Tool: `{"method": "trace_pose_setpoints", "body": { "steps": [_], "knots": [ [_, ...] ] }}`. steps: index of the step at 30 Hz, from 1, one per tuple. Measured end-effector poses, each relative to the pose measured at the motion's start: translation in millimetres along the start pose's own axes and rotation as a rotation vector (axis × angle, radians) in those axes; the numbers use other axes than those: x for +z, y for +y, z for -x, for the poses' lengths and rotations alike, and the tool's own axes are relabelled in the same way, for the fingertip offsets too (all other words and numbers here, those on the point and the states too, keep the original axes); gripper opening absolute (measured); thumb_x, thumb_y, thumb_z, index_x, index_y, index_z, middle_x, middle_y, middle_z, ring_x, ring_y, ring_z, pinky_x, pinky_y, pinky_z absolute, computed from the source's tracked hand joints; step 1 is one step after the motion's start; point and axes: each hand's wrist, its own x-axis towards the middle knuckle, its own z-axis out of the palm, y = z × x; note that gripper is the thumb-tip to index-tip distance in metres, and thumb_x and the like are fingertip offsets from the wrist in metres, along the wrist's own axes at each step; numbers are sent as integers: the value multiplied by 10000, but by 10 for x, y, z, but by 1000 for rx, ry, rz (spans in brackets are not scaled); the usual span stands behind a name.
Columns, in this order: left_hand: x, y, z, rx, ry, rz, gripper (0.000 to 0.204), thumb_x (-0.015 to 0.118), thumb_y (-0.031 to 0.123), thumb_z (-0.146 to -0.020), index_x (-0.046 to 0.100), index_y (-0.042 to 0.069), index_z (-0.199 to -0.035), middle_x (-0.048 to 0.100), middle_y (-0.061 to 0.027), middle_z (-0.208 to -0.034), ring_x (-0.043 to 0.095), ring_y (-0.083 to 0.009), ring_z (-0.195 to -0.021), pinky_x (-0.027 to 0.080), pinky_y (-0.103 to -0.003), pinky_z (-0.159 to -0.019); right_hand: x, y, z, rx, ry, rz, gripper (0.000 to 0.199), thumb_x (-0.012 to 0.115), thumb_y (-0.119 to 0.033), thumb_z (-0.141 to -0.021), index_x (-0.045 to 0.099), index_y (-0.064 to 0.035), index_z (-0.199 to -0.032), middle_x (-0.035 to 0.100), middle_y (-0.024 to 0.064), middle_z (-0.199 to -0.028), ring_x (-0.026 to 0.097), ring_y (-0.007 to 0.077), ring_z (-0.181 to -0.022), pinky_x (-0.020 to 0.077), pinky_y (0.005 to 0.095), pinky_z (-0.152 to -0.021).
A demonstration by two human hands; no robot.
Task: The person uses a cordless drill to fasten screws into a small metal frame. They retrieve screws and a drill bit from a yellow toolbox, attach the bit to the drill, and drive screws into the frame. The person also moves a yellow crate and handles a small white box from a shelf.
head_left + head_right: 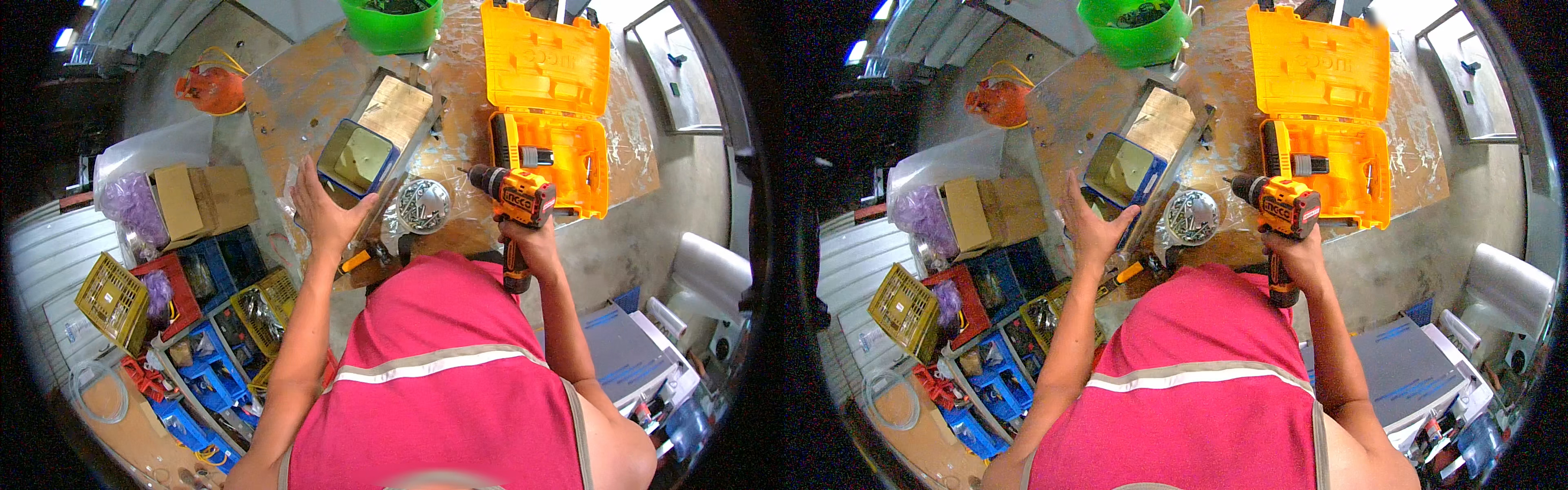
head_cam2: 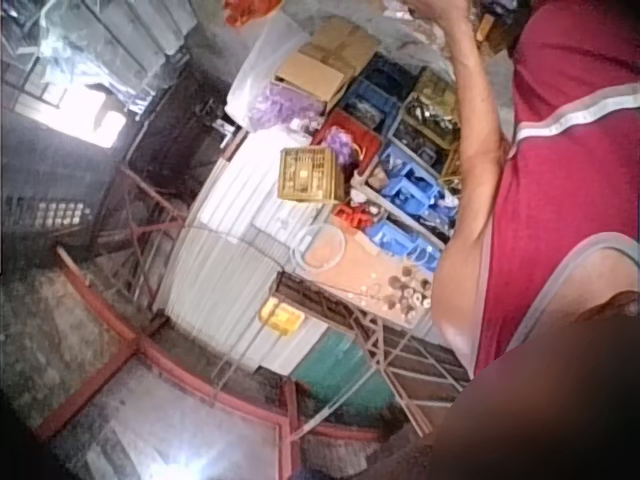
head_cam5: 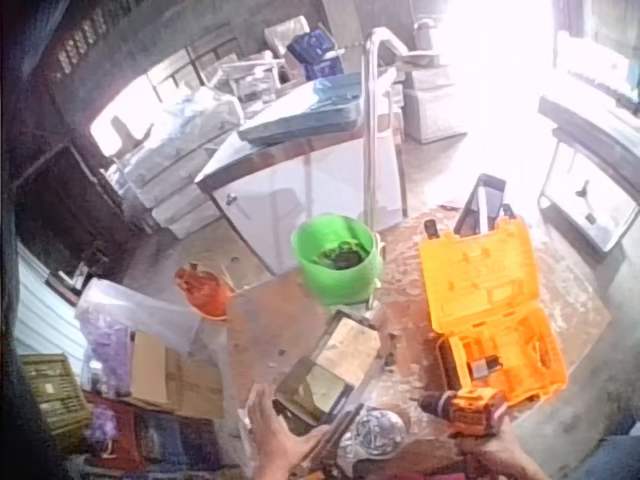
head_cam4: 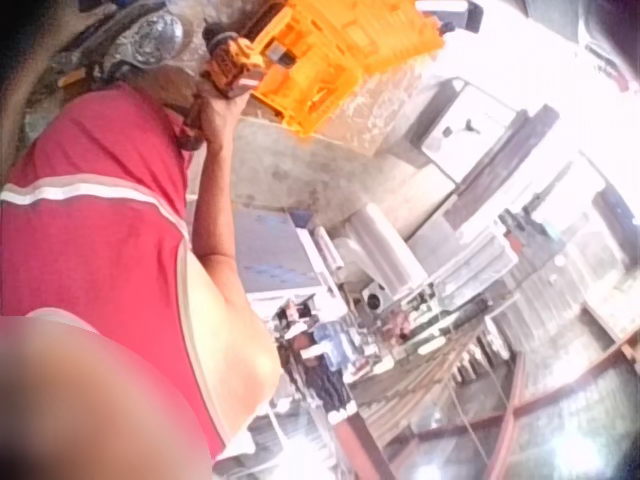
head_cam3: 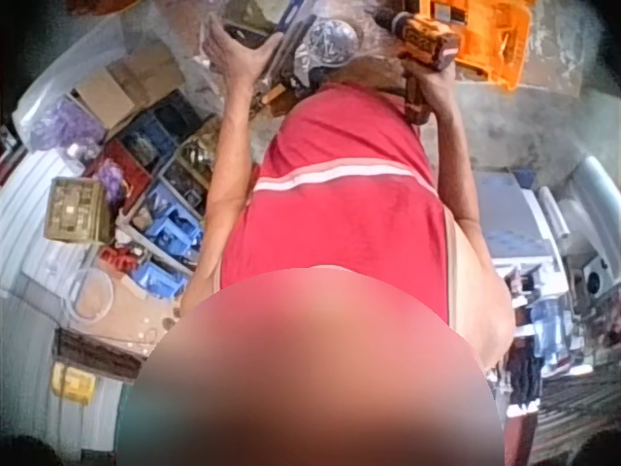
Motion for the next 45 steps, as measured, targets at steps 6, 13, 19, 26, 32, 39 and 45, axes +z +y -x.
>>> {"method": "trace_pose_setpoints", "body": {
  "steps": [6,13,19,26,32,39,45],
  "knots": [
    [67,265,354,153,-273,337,397,778,261,-885,659,25,-1180,670,-159,-1178,668,-355,-1009,524,-478,-874,-34,-39,110,17,12,-10,357,737,1,-798,664,-12,-1147,725,61,-972,682,161,-745,570,318,-646],
    [601,353,572,50,-631,178,253,728,197,-895,698,93,-1123,668,-135,-1043,680,-371,-953,543,-479,-798,-78,-27,250,34,49,1,393,743,26,-794,651,-14,-1174,717,58,-992,679,160,-790,566,311,-672],
    [781,402,598,56,-694,34,177,713,196,-909,654,92,-1039,655,-141,-1057,674,-389,-986,547,-526,-796,-77,-16,316,29,38,-7,404,728,41,-793,644,-23,-1183,713,57,-999,671,157,-776,562,314,-669],
    [835,435,599,121,-487,-14,154,711,198,-895,717,127,-1031,656,-103,-1011,689,-354,-931,545,-500,-786,-68,38,370,52,50,39,378,716,43,-791,656,-16,-1160,716,66,-984,671,154,-762,561,312,-659],
    [965,491,440,467,-812,158,175,608,145,-921,771,171,-977,644,-116,-1004,686,-326,-950,555,-478,-791,-67,54,369,61,30,21,368,715,33,-788,659,-7,-1150,715,65,-978,672,158,-763,561,313,-662],
    [1152,517,281,683,-948,-58,188,598,132,-883,767,140,-965,676,-164,-1003,700,-349,-966,559,-485,-805,-75,60,395,-4,19,28,410,710,3,-801,628,-10,-1202,704,72,-1005,675,155,-767,585,302,-663],
    [1238,567,166,906,-865,-110,147,609,111,-863,754,118,-883,715,-161,-957,735,-357,-882,583,-491,-734,-73,115,425,-25,60,-12,387,713,39,-783,654,-15,-1162,710,68,-1011,683,154,-802,567,315,-691]
  ]
}}
